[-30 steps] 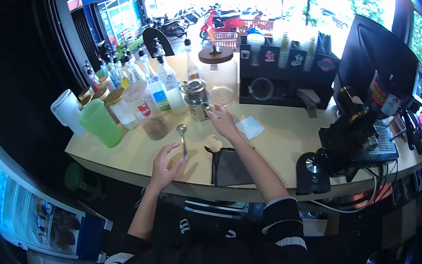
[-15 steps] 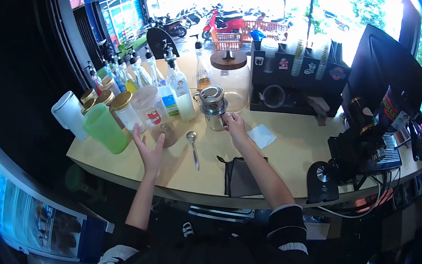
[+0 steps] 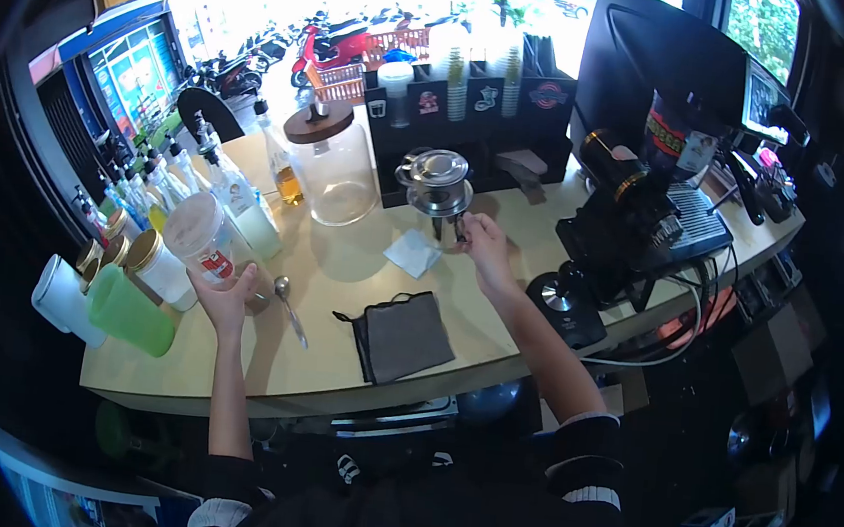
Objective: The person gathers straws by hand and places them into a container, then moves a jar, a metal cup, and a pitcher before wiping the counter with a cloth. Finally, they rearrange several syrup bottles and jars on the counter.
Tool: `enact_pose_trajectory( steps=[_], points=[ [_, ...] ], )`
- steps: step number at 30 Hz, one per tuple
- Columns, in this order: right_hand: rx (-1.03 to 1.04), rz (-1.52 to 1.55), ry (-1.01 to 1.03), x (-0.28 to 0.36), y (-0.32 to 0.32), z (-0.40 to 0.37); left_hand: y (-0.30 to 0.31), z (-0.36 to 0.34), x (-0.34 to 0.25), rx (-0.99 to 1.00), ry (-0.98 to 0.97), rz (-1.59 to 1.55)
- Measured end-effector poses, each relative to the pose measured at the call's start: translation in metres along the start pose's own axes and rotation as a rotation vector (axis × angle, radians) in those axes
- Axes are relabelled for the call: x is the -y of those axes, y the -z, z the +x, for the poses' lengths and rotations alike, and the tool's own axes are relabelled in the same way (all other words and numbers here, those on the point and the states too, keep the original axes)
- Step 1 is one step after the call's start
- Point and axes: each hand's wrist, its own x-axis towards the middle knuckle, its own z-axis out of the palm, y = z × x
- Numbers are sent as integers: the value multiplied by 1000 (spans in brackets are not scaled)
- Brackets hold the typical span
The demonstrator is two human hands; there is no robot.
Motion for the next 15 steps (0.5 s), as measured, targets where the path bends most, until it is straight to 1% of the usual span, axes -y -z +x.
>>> enact_pose_trajectory(
  steps=[1, 2, 3, 4, 5, 7, 8, 10, 12, 13, 14, 15],
  points=[
    [-57, -6, 5, 0, 12, 1, -5, -2, -2, 64, 30, -103],
    [-69, 1, 10, -3, 24, 3, -12, -4, -5, 73, 29, -109],
    [-77, 2, 16, -5, 34, 5, -21, -7, -17, 118, -12, -132],
    [-129, 2, 18, -7, 42, 5, -29, -11, -29, 161, -55, -155],
    [-181, 3, 18, -9, 49, 6, -36, -15, -43, 167, -58, -159],
    [-225, 12, 19, -12, 59, 7, -47, -23, -64, 199, 13, -209],
    [-262, 20, 17, -13, 63, 8, -51, -24, -62, 204, 11, -211],
    [-306, 16, 16, -13, 69, 10, -59, -28, -53, 217, -57, -204],
    [-348, 10, 10, -14, 76, 18, -64, -34, -51, 248, -27, -227],
    [-393, -60, 51, -19, 81, 28, -66, -37, -51, 275, 3, -249],
    [-438, -129, 92, -24, 86, 37, -69, -40, -50, 279, 4, -247],
    [-441, -127, 89, -29, 91, 46, -71, -44, -50, 278, -23, -235]
  ],
)
